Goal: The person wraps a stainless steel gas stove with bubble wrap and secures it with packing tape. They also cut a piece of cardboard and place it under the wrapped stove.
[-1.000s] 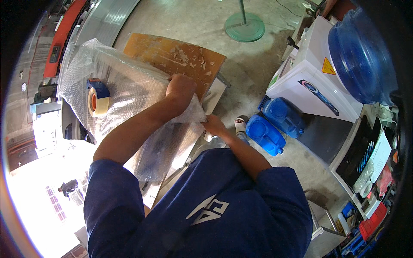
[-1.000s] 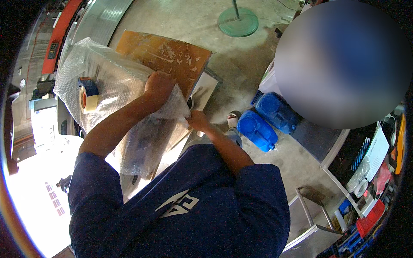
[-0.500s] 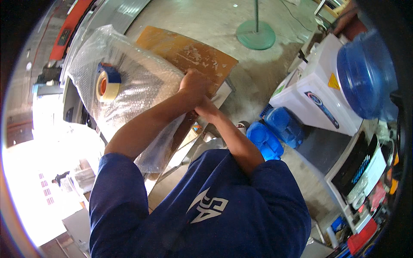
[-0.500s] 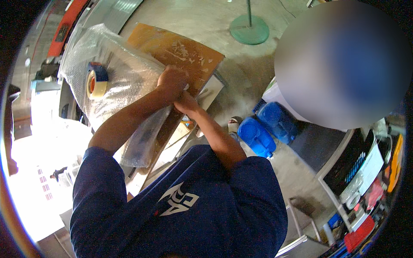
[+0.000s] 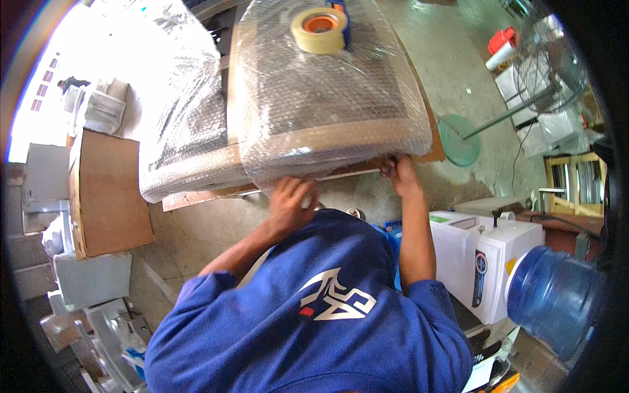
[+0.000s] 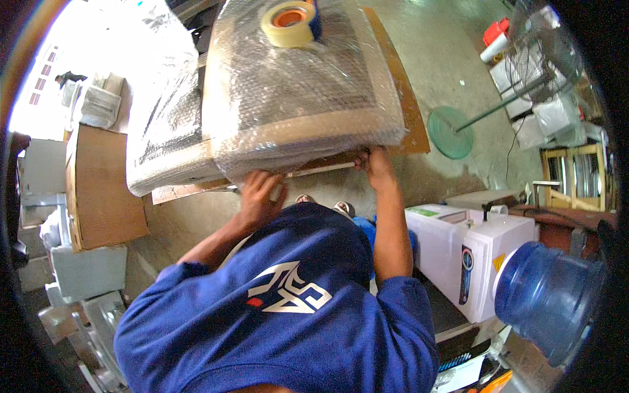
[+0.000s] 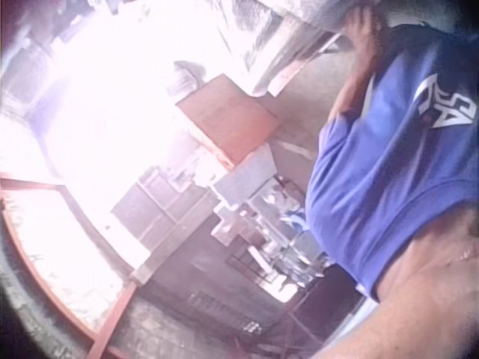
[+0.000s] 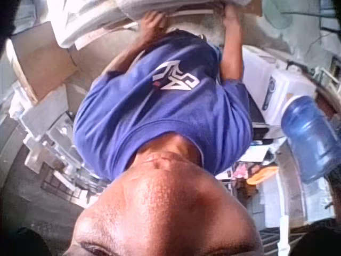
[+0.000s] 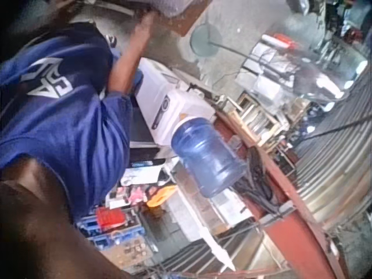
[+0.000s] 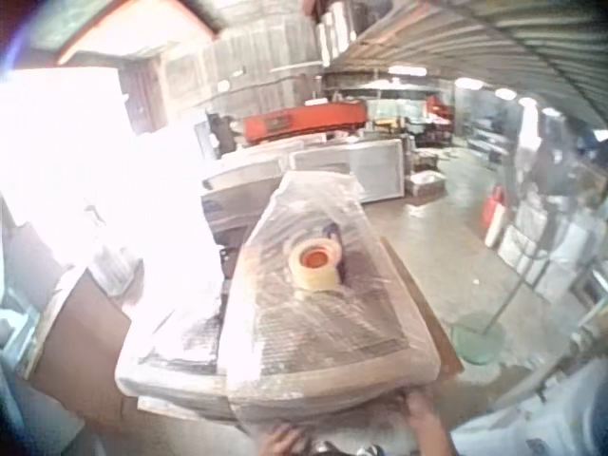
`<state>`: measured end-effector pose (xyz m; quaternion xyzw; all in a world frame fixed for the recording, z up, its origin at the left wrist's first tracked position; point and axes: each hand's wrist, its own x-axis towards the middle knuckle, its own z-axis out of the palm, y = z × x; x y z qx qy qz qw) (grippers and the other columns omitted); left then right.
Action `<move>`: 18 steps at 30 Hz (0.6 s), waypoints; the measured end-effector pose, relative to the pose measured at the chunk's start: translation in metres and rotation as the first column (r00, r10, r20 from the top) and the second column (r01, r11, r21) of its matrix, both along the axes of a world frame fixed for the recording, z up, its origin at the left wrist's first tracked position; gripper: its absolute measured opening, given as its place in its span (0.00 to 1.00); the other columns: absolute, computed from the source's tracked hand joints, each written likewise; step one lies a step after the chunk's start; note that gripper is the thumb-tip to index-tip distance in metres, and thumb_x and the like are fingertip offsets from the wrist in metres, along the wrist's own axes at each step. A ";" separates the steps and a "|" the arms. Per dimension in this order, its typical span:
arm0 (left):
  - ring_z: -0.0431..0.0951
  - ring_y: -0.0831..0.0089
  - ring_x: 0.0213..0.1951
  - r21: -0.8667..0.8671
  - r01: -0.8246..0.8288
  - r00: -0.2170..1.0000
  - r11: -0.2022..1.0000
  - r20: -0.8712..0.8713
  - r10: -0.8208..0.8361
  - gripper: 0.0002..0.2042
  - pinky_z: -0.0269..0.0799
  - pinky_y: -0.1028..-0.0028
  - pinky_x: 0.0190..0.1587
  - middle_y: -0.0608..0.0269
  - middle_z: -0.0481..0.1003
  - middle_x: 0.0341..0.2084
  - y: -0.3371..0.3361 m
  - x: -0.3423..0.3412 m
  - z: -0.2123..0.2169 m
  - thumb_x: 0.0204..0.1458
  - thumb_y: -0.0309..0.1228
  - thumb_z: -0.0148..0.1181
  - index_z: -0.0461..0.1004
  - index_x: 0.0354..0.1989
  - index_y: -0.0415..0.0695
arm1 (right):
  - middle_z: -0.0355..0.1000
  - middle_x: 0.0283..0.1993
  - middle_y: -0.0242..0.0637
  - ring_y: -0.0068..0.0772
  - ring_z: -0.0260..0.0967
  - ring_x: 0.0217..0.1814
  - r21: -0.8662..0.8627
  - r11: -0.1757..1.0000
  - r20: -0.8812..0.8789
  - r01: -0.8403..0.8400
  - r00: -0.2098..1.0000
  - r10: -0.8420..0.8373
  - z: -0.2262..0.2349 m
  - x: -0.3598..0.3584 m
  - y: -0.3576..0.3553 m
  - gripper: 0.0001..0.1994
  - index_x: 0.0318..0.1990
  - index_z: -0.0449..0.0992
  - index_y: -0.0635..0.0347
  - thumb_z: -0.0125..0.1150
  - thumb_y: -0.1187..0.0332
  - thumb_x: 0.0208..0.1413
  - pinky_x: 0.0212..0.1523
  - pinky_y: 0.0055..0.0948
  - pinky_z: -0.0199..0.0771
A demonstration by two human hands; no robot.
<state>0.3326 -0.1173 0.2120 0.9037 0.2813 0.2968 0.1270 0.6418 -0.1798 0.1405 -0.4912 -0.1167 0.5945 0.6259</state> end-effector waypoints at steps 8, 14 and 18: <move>0.75 0.54 0.47 -0.071 -0.301 0.932 0.951 -0.236 0.277 0.13 0.66 0.55 0.50 0.51 0.77 0.41 0.047 -0.049 -0.039 0.57 0.36 0.62 0.77 0.46 0.42 | 0.56 0.20 0.24 0.29 0.57 0.25 -0.175 0.985 0.039 -0.011 0.999 0.018 0.034 0.003 0.000 0.08 0.31 0.67 0.48 0.46 0.63 0.64 0.30 0.33 0.59; 0.78 0.52 0.38 0.051 -0.588 0.808 0.807 0.072 0.585 0.13 0.69 0.56 0.47 0.50 0.78 0.33 0.011 -0.012 -0.014 0.58 0.37 0.62 0.79 0.43 0.41 | 0.59 0.23 0.28 0.32 0.61 0.26 -0.141 0.987 -0.093 -0.078 0.994 0.066 0.015 0.021 -0.012 0.11 0.31 0.67 0.49 0.47 0.59 0.67 0.29 0.36 0.63; 0.76 0.54 0.29 -0.698 -0.496 0.755 0.517 -0.052 0.654 0.13 0.70 0.55 0.35 0.54 0.77 0.26 -0.049 0.015 -0.037 0.58 0.39 0.62 0.78 0.36 0.39 | 0.61 0.24 0.29 0.32 0.62 0.26 -0.218 0.956 -0.152 -0.196 0.974 0.165 0.020 0.024 -0.017 0.11 0.32 0.67 0.49 0.49 0.58 0.67 0.30 0.36 0.65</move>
